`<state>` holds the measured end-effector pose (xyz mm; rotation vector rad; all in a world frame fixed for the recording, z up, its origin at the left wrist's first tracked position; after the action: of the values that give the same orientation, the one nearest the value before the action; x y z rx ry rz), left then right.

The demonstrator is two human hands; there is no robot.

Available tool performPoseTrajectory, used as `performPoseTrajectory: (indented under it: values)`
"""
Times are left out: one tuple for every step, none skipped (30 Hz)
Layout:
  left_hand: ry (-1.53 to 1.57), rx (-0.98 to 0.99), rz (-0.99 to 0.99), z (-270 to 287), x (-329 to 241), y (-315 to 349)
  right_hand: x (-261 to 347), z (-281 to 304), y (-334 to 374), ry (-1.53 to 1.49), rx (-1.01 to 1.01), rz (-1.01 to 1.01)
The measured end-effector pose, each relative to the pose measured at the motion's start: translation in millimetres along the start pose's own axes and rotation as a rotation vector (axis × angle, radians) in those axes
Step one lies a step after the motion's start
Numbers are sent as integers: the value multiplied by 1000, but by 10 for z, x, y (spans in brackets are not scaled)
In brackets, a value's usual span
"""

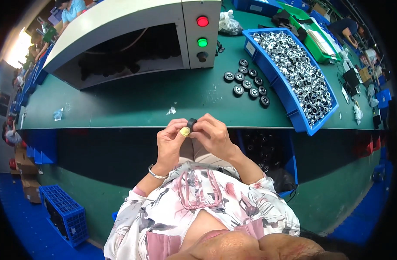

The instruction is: Assembling toy wheels by inserting metal bearings into plastic wheel bases and placing them into a machine for processing.

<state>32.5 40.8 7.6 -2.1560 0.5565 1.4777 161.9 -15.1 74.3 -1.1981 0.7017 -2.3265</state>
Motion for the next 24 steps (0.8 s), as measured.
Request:
performPoseTrajectory:
  values:
    - [45, 17, 66, -40, 39, 65, -103, -48, 57, -157, 42, -114]
    - [102, 36, 133, -77, 77, 120, -205, -119, 120, -314, 84, -228]
    - [126, 59, 145, -34, 171, 201, -201, -194, 165, -412, 137, -251]
    - [150, 83, 156, -2, 238, 277, -195, -244, 222, -418, 142, -261]
    - [155, 77, 165, 33, 284, 370, -205, -355, 299, -483, 169, -291]
    - [182, 70, 207, 34, 320, 435, -212, -456, 362, -547, 196, -320]
    - [209, 63, 248, 39, 365, 497, -234, -537, 422, -626, 213, -377]
    - [215, 59, 255, 68, 403, 552, -264, -588, 489, -628, 215, -387]
    - [122, 38, 282, 135, 457, 625, -274, -659, 547, -594, 246, -377]
    - [30, 17, 308, 191, 512, 687, -270, -712, 595, -560, 277, -367]
    - [34, 11, 313, 209, 572, 706, -322, -755, 661, -580, 294, -424]
    - [29, 17, 331, 222, 651, 707, -347, -809, 734, -581, 295, -433]
    - [23, 21, 346, 230, 698, 704, -482, -916, 863, -682, 279, -520]
    - [29, 19, 351, 235, 705, 718, -592, -1010, 985, -781, 260, -607]
    - [-6, 24, 352, 233, 702, 738, -629, -1104, 1086, -931, 235, -687]
    - [-41, 30, 352, 233, 704, 753, -641, -1141, 1126, -931, 237, -693]
    - [-37, 29, 356, 261, 758, 767, -689, -1182, 1194, -1011, 191, -750]
    - [-124, 45, 299, 297, 753, 743, -722, -1219, 1244, -1090, 144, -806]
    - [-210, 60, 242, 309, 727, 733, -703, -1180, 1223, -998, 132, -787]
    - [-208, 59, 244, 302, 763, 755, -706, -1175, 1226, -998, 133, -790]
    - [65, -4, 381, 292, 949, 817, -715, -1183, 1234, -1014, 149, -801]
    - [340, -69, 513, 250, 1119, 905, -728, -1190, 1239, -1031, 165, -812]
    - [387, -48, 533, 250, 1191, 926, -761, -1176, 1248, -1030, 162, -815]
    - [389, -46, 536, 202, 1158, 906, -796, -1169, 1247, -934, 230, -797]
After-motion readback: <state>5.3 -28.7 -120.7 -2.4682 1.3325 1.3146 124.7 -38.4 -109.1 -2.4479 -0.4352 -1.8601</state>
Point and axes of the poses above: each hand's wrist, its own y-axis away from the middle knuckle, its own z-axis out of the back of the hand, x = y × z, the point moved 10 cm from there along -y, towards the middle knuckle, and after that the axes turned 10 degrees about x, right-handed, at the moved point
